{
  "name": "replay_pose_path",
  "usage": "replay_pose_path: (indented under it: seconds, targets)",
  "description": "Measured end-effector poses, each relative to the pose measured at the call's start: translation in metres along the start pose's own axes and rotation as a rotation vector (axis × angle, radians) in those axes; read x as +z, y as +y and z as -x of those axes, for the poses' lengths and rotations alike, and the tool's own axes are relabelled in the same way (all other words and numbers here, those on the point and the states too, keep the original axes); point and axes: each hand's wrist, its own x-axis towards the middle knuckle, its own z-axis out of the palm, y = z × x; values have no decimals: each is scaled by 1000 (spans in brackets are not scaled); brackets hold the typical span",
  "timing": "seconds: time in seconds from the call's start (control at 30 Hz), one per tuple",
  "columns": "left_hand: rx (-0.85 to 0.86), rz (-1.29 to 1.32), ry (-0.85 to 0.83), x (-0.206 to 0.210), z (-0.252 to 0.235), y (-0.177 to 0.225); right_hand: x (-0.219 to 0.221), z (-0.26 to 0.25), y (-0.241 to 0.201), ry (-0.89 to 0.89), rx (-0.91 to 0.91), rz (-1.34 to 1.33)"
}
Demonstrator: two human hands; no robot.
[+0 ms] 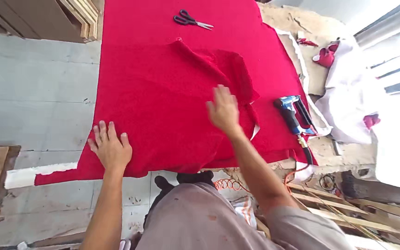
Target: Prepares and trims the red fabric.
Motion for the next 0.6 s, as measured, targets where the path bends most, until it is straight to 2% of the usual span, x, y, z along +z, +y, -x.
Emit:
replay_pose_path:
  seconds: [0.1,0.17,0.23,0.3,0.37,0.4,0.47,0.53,0.6]
  targets:
    - [146,42,-70,8,-9,37,63,-6,-126,0,-206,-185]
    - [159,-7,-154,17,-15,41,98,-2,-149,-88,-272,-199]
    - [131,-56,-171,18,-20,32,101,5,-112,-51,-237,-125]
    - [76,-79,-177,12,-20,32,87,17,-37,-9,-129,-25]
    - [71,-53,-201,8,-25,60,70,25,36,-17,5,34]
    - [108,-13,-207,11,-27,85,64,27,62,-22,63,35]
    - [267,78,-236,28,-27,159,61,29,86,-33,124,29]
    - [471,199,-292,56,-19,241,62,31,88,-30,130,36]
    - [610,259,-375,88,-17,292,61,30,86,-36,121,47]
